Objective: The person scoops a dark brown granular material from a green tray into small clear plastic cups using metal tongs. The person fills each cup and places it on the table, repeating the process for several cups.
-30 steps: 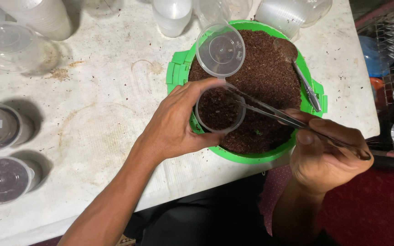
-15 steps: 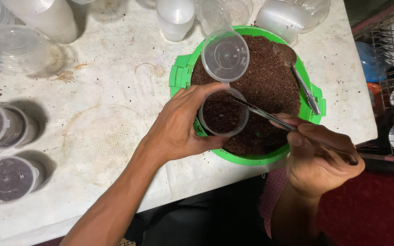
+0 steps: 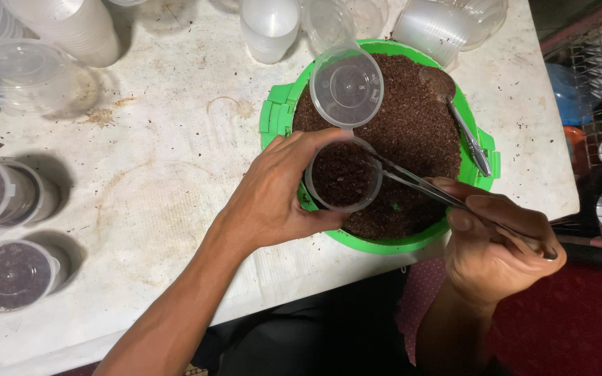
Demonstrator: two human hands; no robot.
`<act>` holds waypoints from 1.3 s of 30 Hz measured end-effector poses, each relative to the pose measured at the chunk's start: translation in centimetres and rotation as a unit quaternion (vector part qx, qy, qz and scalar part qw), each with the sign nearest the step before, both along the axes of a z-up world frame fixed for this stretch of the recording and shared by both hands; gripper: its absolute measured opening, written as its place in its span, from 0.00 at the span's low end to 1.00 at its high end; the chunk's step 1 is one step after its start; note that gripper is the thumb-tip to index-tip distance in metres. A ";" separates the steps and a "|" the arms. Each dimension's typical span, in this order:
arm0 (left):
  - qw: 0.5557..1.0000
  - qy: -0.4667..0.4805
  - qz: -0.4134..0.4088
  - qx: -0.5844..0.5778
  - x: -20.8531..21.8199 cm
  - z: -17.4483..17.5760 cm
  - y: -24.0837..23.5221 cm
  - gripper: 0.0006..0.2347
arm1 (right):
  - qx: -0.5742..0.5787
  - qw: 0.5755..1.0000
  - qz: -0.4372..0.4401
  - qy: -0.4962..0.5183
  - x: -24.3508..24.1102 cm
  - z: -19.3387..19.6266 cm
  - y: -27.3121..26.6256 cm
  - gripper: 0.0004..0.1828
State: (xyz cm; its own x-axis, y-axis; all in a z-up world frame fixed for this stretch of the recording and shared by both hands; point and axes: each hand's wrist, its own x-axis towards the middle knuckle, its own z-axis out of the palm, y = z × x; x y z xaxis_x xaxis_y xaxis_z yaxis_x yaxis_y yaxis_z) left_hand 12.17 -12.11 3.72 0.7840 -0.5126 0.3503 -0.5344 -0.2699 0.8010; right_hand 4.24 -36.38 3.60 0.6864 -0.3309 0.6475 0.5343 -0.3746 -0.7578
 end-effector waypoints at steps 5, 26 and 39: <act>1.000 0.014 0.011 0.000 0.0 0.1 0.0 0.36 | -0.062 0.996 -0.057 -0.023 -0.5 -0.6 -1.0 0.11; 1.000 0.000 0.012 -0.006 -0.1 -0.1 -0.2 0.36 | -0.003 0.997 0.018 -0.071 0.2 -2.5 0.8 0.14; 0.998 -0.022 0.059 0.006 0.6 -1.6 -0.1 0.35 | -0.039 0.991 -0.107 -0.069 0.2 -1.0 -1.2 0.11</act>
